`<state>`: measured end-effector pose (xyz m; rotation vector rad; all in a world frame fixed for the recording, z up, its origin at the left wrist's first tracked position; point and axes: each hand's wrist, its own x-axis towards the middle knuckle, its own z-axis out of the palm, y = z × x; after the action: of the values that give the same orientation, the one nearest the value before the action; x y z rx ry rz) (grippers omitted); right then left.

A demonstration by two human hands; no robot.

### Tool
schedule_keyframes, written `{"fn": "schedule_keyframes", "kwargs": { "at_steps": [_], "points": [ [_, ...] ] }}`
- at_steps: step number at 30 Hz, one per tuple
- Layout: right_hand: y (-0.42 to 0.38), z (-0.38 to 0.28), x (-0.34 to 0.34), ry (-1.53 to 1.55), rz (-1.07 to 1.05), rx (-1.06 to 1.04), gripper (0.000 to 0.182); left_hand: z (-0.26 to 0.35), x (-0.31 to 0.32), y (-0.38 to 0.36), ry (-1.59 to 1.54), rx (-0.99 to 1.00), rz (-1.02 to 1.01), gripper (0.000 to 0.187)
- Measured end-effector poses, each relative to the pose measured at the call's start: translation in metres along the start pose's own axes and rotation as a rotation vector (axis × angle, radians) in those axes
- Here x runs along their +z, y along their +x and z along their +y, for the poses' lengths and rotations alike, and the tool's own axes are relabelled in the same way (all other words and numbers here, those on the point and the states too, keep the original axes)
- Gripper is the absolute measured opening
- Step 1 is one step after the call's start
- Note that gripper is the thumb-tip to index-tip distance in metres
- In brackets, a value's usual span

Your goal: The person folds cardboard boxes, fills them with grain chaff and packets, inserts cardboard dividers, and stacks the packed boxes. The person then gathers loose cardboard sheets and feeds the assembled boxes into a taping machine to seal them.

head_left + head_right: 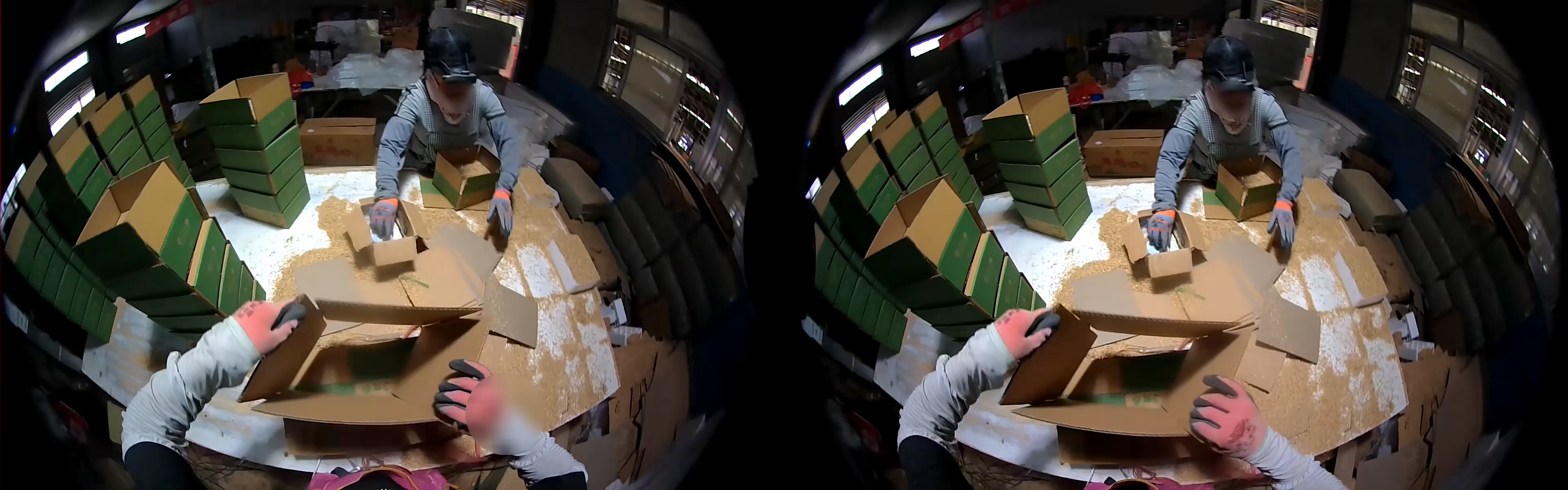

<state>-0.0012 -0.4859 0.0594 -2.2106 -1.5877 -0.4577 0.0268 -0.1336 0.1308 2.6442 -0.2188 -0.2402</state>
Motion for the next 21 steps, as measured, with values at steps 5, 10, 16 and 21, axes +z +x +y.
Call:
{"fn": "schedule_keyframes", "kwargs": {
  "at_steps": [5,10,16,21],
  "points": [
    [0.037,0.031,0.023,0.645,-0.19,-0.027,0.021,-0.007,0.04,0.037,0.421,0.605,0.264,0.059],
    [0.022,0.014,0.08,0.78,-0.242,0.206,0.032,0.002,0.184,0.088,0.346,1.187,-0.209,0.058],
    [-0.015,-0.001,0.049,0.675,-0.107,0.5,0.097,-0.007,0.186,0.096,0.233,1.001,-0.379,0.06],
    [-0.004,0.027,0.105,0.096,0.159,0.963,0.098,0.037,0.07,0.093,-0.032,0.911,-0.156,0.048]
  ]
}}
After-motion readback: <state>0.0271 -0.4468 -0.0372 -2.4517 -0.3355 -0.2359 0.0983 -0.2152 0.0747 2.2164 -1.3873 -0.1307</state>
